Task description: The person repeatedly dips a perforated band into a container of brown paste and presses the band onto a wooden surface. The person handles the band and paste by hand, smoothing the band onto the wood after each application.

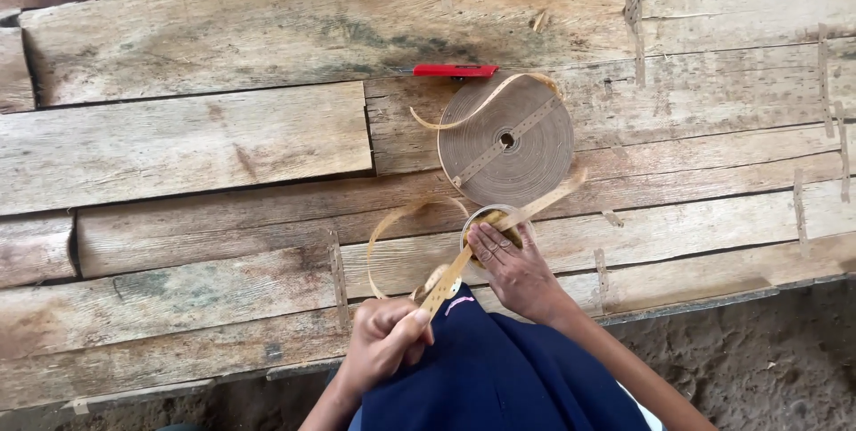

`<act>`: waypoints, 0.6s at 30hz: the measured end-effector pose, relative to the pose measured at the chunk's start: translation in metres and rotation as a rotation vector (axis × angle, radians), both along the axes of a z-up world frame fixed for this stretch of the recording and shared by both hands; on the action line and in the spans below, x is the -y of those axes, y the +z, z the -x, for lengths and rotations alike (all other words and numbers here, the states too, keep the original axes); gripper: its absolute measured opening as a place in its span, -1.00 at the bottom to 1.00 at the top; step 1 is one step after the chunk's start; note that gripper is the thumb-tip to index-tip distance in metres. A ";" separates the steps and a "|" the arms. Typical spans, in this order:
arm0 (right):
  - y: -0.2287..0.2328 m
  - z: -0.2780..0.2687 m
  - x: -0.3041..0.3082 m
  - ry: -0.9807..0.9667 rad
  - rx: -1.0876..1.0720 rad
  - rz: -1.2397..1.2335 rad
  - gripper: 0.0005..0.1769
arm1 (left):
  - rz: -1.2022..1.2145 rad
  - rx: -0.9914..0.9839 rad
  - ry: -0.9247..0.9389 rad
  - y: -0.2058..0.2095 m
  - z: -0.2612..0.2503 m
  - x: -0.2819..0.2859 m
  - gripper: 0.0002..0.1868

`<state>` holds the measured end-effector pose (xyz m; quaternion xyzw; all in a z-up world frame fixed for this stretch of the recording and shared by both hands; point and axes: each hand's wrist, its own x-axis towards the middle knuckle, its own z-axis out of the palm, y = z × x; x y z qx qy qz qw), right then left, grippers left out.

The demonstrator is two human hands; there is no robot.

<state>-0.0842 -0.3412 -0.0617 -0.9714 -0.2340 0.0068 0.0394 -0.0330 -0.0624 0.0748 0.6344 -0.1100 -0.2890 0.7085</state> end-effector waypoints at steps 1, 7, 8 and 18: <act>-0.004 0.003 0.000 -0.002 0.001 0.001 -0.12 | 0.001 0.001 -0.002 0.008 -0.003 0.000 -0.52; -0.018 0.010 0.004 -0.061 -0.049 0.047 0.04 | 0.147 0.358 -0.108 0.037 -0.021 0.002 -0.51; -0.016 0.010 0.005 -0.047 -0.023 0.058 0.06 | 0.163 0.195 -0.152 0.030 -0.021 0.001 -0.55; 0.017 -0.001 0.007 -0.232 -0.256 -0.502 -0.35 | 0.263 -0.042 -0.040 0.004 -0.021 -0.030 -0.60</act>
